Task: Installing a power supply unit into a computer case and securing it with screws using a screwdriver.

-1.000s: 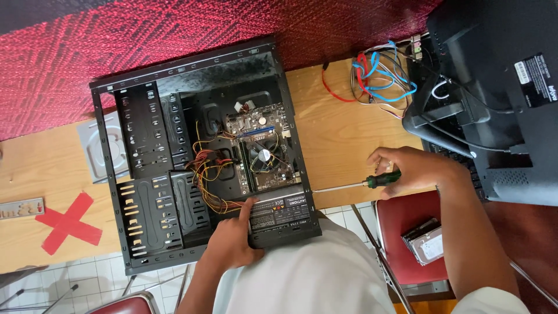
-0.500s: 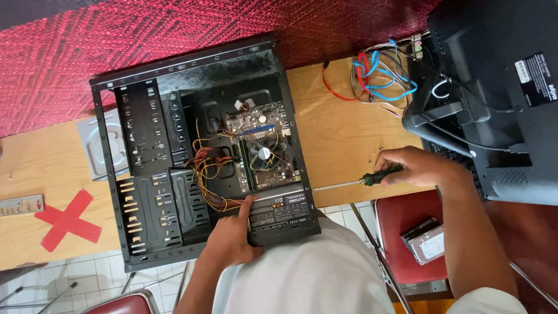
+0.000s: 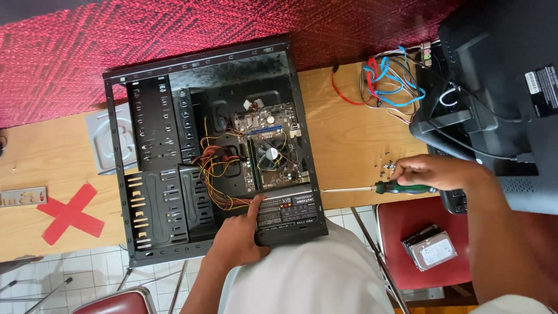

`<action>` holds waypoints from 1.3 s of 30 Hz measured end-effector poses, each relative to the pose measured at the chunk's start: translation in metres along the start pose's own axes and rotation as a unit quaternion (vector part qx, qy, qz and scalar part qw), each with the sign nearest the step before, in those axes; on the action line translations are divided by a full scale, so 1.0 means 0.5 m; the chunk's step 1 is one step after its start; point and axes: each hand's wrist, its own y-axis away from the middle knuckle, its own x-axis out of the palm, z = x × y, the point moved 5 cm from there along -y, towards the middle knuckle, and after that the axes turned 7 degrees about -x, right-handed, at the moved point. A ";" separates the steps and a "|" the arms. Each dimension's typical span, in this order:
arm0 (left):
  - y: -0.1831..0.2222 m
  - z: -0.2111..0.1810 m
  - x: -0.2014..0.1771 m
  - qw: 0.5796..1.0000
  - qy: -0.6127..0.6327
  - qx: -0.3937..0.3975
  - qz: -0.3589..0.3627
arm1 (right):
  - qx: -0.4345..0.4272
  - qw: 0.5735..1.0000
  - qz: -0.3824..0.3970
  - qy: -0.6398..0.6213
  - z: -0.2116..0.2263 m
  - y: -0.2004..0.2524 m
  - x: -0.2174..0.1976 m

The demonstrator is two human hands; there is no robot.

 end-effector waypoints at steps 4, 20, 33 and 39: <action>-0.007 0.004 0.006 0.999 0.016 0.038 -0.028 | -0.047 0.998 0.045 -0.024 -0.027 -0.028 -0.023; 0.004 0.009 -0.081 0.957 0.232 -0.045 0.170 | 0.006 0.866 -0.436 -0.246 -0.206 -0.022 0.123; -0.024 0.045 -0.043 0.982 0.185 0.016 0.014 | 0.104 0.805 -0.545 -0.208 -0.232 -0.131 0.217; -0.025 0.047 -0.018 0.996 0.079 0.021 0.039 | 0.093 0.826 -0.522 -0.190 -0.229 -0.152 0.203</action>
